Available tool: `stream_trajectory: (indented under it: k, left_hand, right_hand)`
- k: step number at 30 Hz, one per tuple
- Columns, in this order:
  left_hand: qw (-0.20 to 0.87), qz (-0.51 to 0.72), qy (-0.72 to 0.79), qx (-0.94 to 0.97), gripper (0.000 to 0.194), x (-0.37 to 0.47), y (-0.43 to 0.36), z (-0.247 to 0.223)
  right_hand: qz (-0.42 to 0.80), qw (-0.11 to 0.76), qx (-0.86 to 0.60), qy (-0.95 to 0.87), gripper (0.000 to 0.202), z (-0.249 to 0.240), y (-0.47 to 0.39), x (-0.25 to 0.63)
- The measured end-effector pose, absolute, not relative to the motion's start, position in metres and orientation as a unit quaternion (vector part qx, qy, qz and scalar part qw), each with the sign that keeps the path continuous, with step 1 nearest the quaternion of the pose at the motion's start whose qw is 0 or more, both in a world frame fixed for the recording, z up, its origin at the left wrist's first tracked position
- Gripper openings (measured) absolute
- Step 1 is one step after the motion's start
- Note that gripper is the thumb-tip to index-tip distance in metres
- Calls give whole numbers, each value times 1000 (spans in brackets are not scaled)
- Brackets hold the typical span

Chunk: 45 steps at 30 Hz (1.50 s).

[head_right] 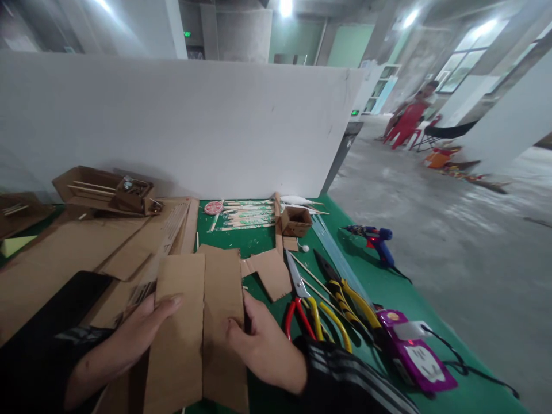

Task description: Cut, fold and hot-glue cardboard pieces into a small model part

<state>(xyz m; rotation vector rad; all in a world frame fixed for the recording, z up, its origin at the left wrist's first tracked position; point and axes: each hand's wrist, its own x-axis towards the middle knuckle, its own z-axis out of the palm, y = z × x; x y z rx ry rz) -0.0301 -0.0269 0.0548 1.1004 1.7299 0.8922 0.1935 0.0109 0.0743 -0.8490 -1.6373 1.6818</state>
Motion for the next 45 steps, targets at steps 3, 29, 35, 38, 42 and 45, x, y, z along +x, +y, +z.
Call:
stream_trajectory:
  k: [3, 29, 35, 38, 42, 45]
  left_hand:
    - [453, 369, 685, 435, 40, -29, -27, 56]
    - [375, 349, 675, 531, 42, -14, -36, 55]
    - [412, 376, 664, 498, 50, -13, -38, 51]
    - [423, 379, 640, 518, 55, -14, -39, 57]
    - [519, 404, 520, 545, 71, -14, -42, 60]
    - [576, 422, 470, 520, 77, -14, -44, 56]
  right_hand:
    - [637, 316, -322, -625, 34, 74, 11, 193]
    - [442, 288, -338, -779, 33, 76, -6, 184]
    - [439, 293, -320, -787, 48, 76, -9, 184]
    - [453, 297, -302, -784, 55, 75, -9, 186]
    - [502, 278, -283, -768, 73, 68, -9, 189]
    - [496, 237, -304, -778, 83, 63, -13, 188]
